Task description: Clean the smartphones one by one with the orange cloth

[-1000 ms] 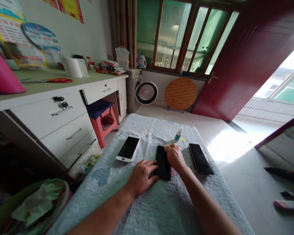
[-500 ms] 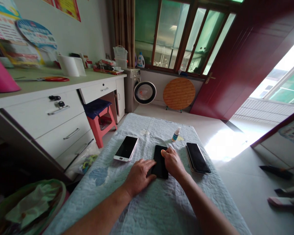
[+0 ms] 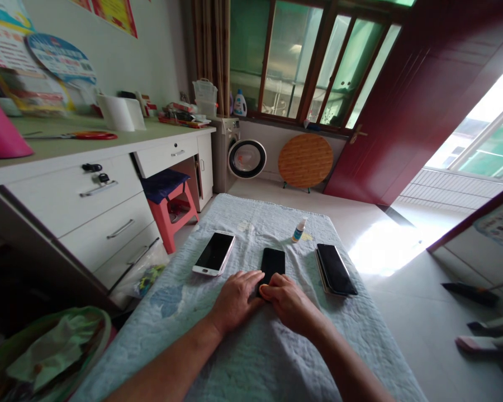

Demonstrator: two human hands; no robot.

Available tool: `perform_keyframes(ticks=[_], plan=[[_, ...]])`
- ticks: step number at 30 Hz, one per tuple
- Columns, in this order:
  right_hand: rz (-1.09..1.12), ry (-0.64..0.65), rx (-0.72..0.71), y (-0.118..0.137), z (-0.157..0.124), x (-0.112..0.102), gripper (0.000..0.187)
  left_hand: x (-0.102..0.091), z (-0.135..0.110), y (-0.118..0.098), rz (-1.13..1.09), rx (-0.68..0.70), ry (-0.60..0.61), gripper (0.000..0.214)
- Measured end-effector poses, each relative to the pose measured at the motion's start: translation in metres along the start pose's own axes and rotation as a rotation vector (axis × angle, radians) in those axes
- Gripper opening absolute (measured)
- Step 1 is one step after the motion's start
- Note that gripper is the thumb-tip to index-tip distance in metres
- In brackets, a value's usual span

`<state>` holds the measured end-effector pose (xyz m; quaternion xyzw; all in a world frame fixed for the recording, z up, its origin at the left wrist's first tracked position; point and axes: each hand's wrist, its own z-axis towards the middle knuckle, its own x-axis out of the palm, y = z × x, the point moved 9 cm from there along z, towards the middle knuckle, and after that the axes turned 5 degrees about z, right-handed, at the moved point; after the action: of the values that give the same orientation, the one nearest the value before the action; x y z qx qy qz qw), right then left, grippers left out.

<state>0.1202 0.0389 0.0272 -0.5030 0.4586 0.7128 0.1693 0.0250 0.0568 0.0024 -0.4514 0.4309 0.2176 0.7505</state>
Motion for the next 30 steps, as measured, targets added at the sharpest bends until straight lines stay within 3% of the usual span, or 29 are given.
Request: perform_keyframes(ticks=[3, 7, 15, 18, 30], plan=[[0.050, 0.014, 0.003, 0.002, -0.005, -0.004, 0.025, 0.000, 0.000, -0.001, 0.023, 0.006, 0.006, 0.036], [0.062, -0.016, 0.053, -0.010, -0.008, -0.007, 0.026, -0.002, -0.002, -0.002, 0.030, 0.010, 0.000, 0.039], [0.016, -0.278, 0.082, -0.047, -0.001, -0.016, 0.025, -0.001, -0.002, -0.001, 0.038, 0.017, -0.005, 0.041], [0.004, -0.320, 0.114, -0.057, 0.001, -0.018, 0.027, -0.001, -0.002, -0.001, 0.032, 0.021, -0.012, 0.040], [0.111, -0.116, 0.053, -0.033, -0.012, -0.015, 0.023, -0.002, -0.001, 0.001, 0.017, 0.025, -0.033, 0.041]])
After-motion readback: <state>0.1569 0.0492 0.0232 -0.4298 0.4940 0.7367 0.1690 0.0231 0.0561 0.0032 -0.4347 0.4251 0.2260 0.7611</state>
